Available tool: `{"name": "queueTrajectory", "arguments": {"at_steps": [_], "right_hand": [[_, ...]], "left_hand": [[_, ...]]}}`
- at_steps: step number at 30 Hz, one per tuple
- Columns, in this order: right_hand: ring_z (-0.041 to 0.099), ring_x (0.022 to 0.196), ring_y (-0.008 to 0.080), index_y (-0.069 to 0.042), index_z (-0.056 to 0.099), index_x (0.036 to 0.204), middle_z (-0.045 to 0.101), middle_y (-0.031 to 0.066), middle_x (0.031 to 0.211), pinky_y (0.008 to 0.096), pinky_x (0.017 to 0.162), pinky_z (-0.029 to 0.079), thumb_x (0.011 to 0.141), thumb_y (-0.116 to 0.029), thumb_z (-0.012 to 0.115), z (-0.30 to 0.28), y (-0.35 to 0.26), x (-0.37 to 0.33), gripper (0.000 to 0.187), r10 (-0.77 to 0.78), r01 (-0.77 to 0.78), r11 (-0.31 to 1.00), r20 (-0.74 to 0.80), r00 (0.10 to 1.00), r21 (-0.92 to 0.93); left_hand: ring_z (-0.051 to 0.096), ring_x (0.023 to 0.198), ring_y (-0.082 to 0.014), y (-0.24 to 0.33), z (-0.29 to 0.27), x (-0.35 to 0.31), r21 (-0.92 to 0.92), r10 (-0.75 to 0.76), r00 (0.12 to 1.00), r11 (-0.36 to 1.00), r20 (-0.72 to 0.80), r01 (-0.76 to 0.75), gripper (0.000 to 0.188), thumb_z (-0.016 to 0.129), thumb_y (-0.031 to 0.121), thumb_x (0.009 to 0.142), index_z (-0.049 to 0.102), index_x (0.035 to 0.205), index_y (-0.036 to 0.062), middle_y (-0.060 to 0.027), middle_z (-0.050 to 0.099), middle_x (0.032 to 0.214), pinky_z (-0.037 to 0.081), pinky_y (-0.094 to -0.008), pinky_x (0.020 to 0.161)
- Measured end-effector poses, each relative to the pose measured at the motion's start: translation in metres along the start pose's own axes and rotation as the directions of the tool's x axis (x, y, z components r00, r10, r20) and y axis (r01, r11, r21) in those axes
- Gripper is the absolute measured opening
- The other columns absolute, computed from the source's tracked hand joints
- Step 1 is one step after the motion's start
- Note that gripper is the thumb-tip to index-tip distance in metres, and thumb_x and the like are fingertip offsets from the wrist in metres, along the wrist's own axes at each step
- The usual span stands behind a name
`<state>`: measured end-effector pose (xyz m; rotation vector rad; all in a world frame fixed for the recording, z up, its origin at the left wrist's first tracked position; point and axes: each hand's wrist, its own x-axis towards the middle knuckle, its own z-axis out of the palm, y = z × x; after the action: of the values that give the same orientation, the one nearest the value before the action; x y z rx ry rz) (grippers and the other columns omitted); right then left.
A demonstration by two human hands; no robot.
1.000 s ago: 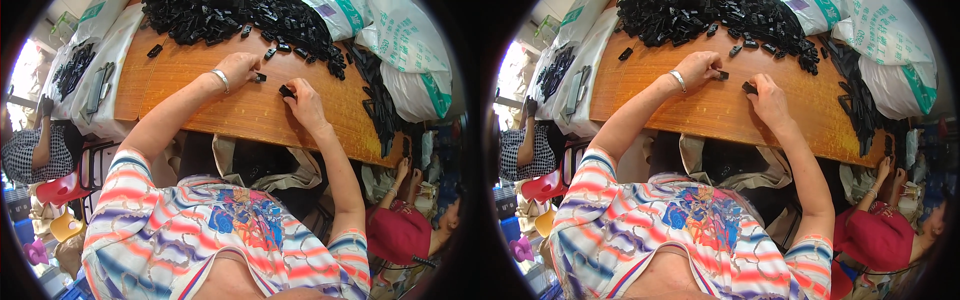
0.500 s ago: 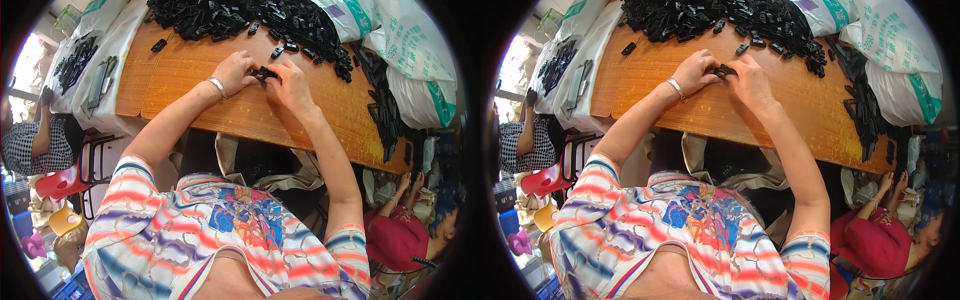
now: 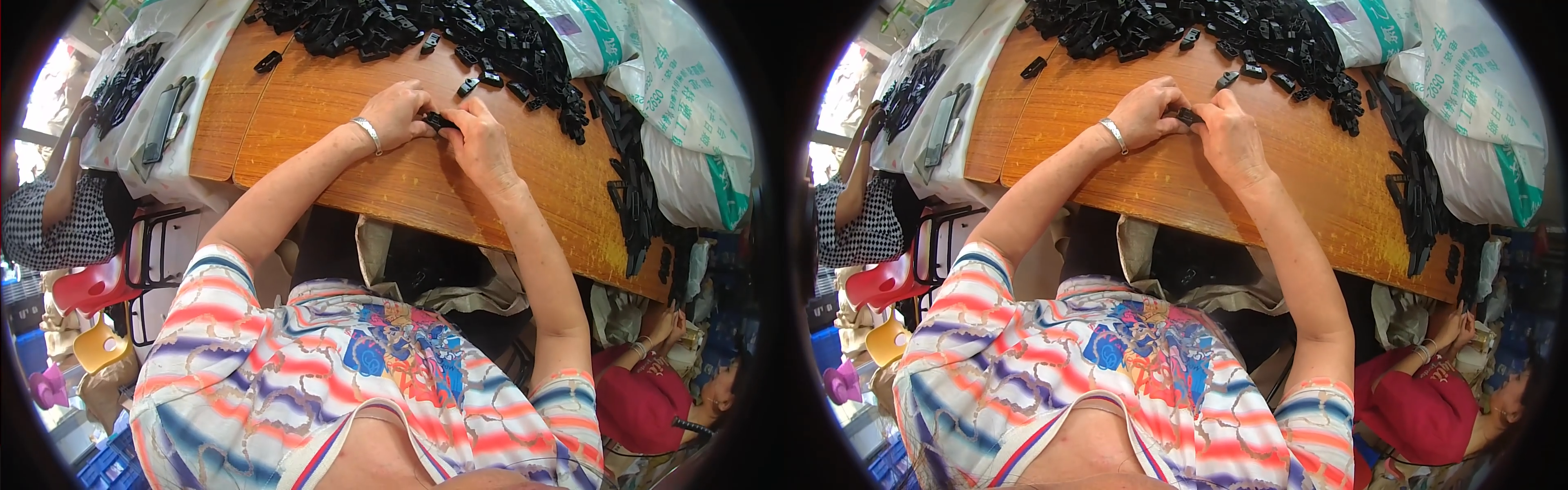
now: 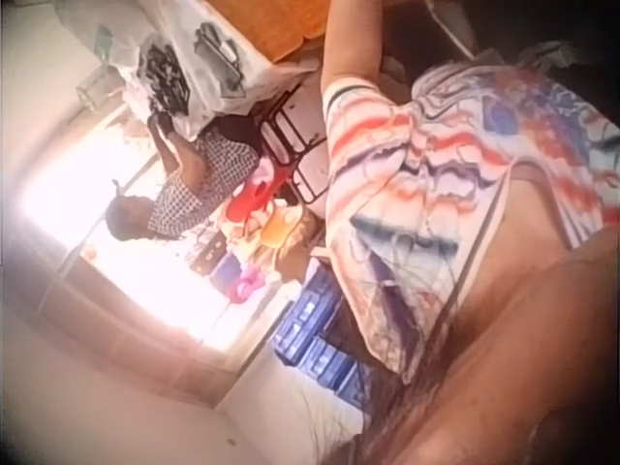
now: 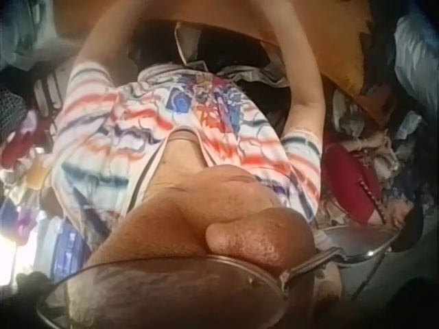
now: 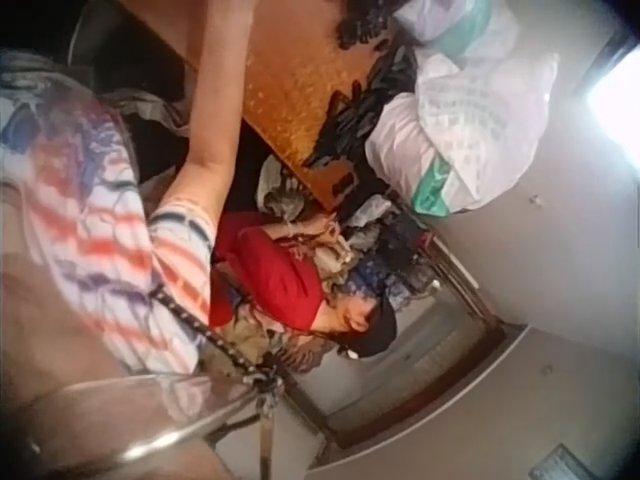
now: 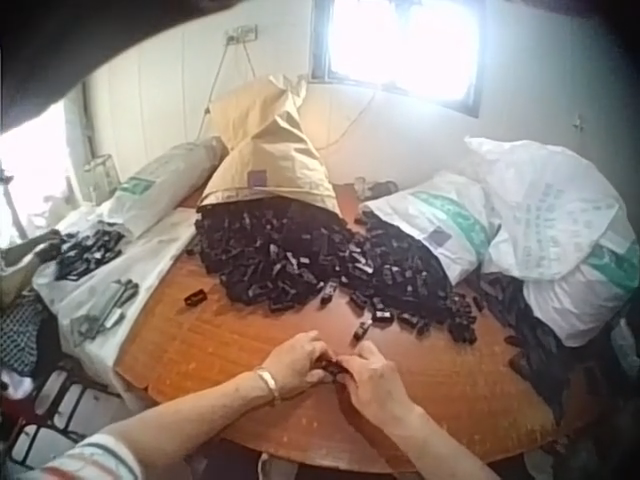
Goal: Assembling black plastic clip components by hand at an assembly station.
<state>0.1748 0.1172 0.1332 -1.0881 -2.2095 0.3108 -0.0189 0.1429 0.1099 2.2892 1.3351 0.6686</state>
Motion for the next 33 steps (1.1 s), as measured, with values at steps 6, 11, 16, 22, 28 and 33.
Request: {"name": "queueTrajectory", "arguments": {"at_steps": [6, 11, 16, 22, 28, 33], "right_hand": [[0.063, 0.082, 0.0379, 0.0, 0.068, 0.1, 0.058, 0.0177, 0.095, 0.0448, 0.073, 0.054, 0.083, -0.003, 0.068, 0.002, 0.006, 0.005, 0.017, 0.037, -0.022, 0.994, 0.148, 0.988, -0.104], [0.06, 0.096, 0.0332, 0.005, 0.061, 0.112, 0.057, 0.016, 0.103, 0.041, 0.077, 0.055, 0.085, -0.006, 0.062, 0.013, -0.004, -0.012, 0.029, -0.149, 0.152, 0.94, 0.035, 0.988, -0.304], [0.06, 0.097, 0.0317, 0.002, 0.06, 0.111, 0.059, 0.0144, 0.104, 0.0392, 0.077, 0.055, 0.083, -0.005, 0.06, 0.021, 0.002, -0.011, 0.029, -0.13, 0.136, 0.922, 0.041, 0.991, -0.364], [0.061, 0.098, 0.0311, -0.001, 0.061, 0.111, 0.06, 0.014, 0.103, 0.0414, 0.079, 0.054, 0.081, -0.004, 0.06, 0.03, 0.001, -0.014, 0.03, -0.082, 0.083, 0.9, 0.021, 0.996, -0.428], [0.063, 0.086, 0.0364, -0.007, 0.065, 0.108, 0.061, 0.0157, 0.091, 0.0449, 0.074, 0.053, 0.081, -0.012, 0.071, -0.009, -0.015, -0.07, 0.028, 0.011, -0.007, 0.986, 0.026, 1.0, -0.165], [0.067, 0.084, 0.0331, -0.006, 0.066, 0.11, 0.065, 0.0132, 0.097, 0.04, 0.069, 0.055, 0.079, -0.009, 0.075, -0.036, -0.067, -0.142, 0.032, 0.039, -0.038, 0.999, 0.082, 0.996, -0.018]], "left_hand": [[0.062, 0.09, -0.0274, 0.003, -0.003, 0.001, -0.03, -0.006, 1.0, 1.0, -0.001, 0.006, 0.023, 0.078, 0.017, 0.077, 0.07, 0.094, 0.0042, -0.0098, 0.061, 0.097, 0.051, -0.0361, 0.08], [0.063, 0.09, -0.0294, 0.002, 0.002, -0.001, 0.006, 0.004, 0.999, 1.0, -0.047, -0.003, 0.024, 0.078, 0.016, 0.075, 0.07, 0.093, 0.003, -0.0113, 0.062, 0.097, 0.052, -0.036, 0.082], [0.064, 0.091, -0.0304, 0.007, 0.005, -0.001, 0.034, -0.033, 0.995, 0.999, -0.093, 0.036, 0.024, 0.078, 0.016, 0.074, 0.071, 0.093, 0.0032, -0.0126, 0.064, 0.097, 0.052, -0.0374, 0.083], [0.064, 0.097, -0.0321, 0.008, 0.0, 0.005, 0.053, -0.123, 0.991, 0.991, -0.045, 0.125, 0.027, 0.078, 0.025, 0.075, 0.073, 0.093, 0.0052, -0.0144, 0.066, 0.101, 0.052, -0.0399, 0.088], [0.059, 0.105, -0.0299, -0.018, -0.043, 0.025, 0.341, 0.133, 0.983, 0.937, -0.13, -0.081, 0.032, 0.077, 0.021, 0.076, 0.071, 0.104, 0.0091, -0.0096, 0.066, 0.107, 0.048, -0.04, 0.096], [0.047, 0.126, -0.0299, -0.061, -0.037, 0.035, 0.477, -0.021, 0.895, 0.84, -0.445, 0.257, 0.054, 0.077, 0.027, 0.078, 0.059, 0.129, 0.0199, -0.0083, 0.057, 0.127, 0.04, -0.044, 0.106]]}}
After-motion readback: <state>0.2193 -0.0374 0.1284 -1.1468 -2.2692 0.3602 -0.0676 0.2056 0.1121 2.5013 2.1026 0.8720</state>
